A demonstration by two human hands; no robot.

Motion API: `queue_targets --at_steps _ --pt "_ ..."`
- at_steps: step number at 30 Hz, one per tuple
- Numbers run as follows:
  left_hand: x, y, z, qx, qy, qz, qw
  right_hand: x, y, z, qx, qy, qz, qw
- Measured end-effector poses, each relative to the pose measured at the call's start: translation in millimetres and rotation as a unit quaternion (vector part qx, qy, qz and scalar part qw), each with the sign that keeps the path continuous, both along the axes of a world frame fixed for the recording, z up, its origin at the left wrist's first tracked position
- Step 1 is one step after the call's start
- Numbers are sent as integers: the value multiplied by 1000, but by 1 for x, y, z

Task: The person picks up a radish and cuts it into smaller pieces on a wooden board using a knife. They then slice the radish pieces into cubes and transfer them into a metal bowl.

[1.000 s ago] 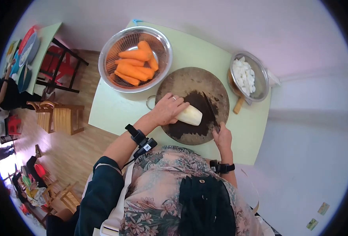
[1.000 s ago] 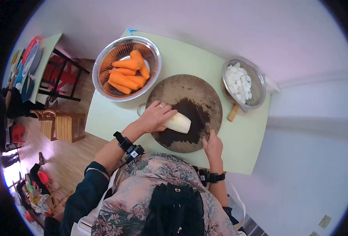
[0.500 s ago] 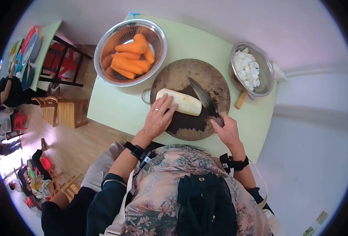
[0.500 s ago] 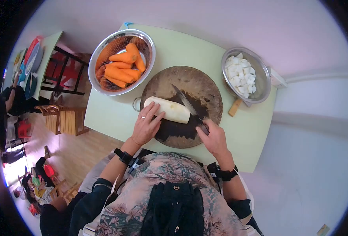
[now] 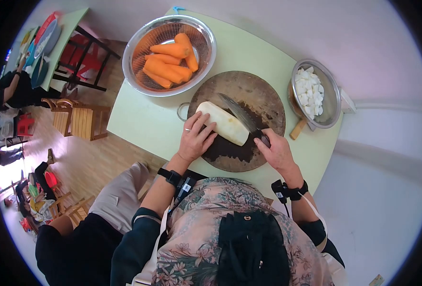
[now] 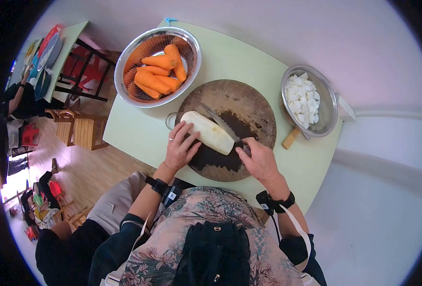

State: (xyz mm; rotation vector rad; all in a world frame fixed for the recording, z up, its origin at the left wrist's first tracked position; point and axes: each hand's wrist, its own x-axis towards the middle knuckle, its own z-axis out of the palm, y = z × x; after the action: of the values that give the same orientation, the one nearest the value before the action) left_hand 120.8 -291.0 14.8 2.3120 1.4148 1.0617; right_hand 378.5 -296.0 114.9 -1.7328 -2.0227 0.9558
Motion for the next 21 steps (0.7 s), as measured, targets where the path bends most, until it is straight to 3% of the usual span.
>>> queue_targets --at_steps 5,8,10,21 --pt "2 5 -2 -14 -21 -17 1000 3 -17 0 -68 14 -68 995" --pt "12 5 -5 -36 -58 45 997 0 -25 -2 -31 21 -79 996" --pt "17 9 -2 -172 -203 64 962 0 -30 -6 -48 35 -101 993" --pt "36 39 11 -169 -117 75 976 13 -38 -23 -69 69 -199 975"
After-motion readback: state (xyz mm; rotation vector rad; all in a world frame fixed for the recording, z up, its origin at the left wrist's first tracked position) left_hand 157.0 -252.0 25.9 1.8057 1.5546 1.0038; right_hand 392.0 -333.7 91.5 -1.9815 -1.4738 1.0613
